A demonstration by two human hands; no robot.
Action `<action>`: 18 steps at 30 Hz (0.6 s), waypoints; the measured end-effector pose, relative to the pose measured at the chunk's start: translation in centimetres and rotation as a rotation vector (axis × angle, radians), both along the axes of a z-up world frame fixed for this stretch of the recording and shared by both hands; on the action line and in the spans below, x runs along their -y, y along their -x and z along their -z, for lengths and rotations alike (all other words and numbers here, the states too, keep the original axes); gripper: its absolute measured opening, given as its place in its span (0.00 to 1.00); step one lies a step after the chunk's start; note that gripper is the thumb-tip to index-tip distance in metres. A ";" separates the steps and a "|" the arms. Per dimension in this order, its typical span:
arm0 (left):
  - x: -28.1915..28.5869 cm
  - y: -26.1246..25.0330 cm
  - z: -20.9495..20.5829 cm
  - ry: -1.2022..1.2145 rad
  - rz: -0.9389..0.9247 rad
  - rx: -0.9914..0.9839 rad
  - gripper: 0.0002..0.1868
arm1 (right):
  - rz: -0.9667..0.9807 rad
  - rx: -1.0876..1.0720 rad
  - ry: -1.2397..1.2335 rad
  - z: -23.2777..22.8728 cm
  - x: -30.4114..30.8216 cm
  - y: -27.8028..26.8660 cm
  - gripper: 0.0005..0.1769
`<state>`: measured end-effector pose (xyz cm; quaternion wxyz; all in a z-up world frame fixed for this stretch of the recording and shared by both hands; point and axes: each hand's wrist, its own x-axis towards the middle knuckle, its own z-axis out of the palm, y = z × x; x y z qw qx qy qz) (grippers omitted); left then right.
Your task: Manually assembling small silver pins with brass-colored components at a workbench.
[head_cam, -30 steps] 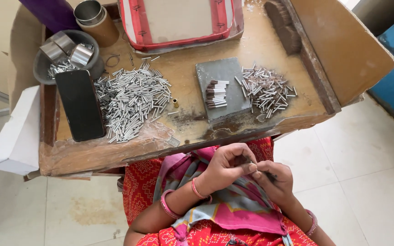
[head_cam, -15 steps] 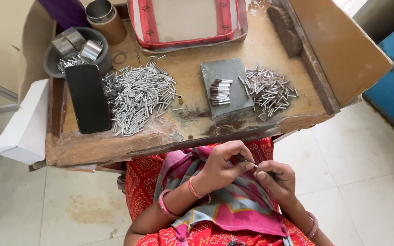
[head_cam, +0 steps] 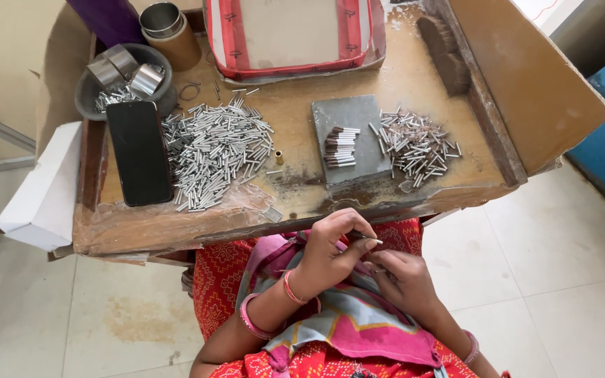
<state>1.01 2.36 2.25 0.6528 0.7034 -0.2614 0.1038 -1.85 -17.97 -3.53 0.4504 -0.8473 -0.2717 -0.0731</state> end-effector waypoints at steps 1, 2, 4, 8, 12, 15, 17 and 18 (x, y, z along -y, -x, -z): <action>0.0 -0.1 -0.1 -0.003 0.000 -0.002 0.07 | 0.000 -0.002 -0.003 0.4 0.2 -0.2 0.09; 0.0 -0.2 -0.2 0.015 -0.015 -0.014 0.07 | 0.002 -0.005 -0.009 0.7 0.4 -0.3 0.09; 0.1 -0.4 -0.3 0.030 -0.027 -0.027 0.07 | 0.008 -0.010 -0.019 1.4 0.8 -0.6 0.09; 0.3 -0.6 0.0 0.038 -0.038 -0.068 0.07 | 0.015 -0.325 -0.272 2.0 1.6 -0.8 0.07; 0.5 -0.6 0.1 -0.040 -0.006 0.037 0.08 | -0.173 -0.465 -0.697 1.9 1.7 -0.5 0.14; 0.5 -0.3 -0.4 -0.163 0.122 0.134 0.08 | 0.023 -0.466 -0.664 2.5 1.9 0.0 0.08; 0.5 0.0 -0.4 -0.181 0.116 0.135 0.08 | 0.042 -0.398 -0.583 2.4 1.9 0.0 0.08; 0.5 0.2 -0.5 -0.198 0.107 0.134 0.08 | 0.058 -0.332 -0.501 2.3 2.0 -0.1 0.09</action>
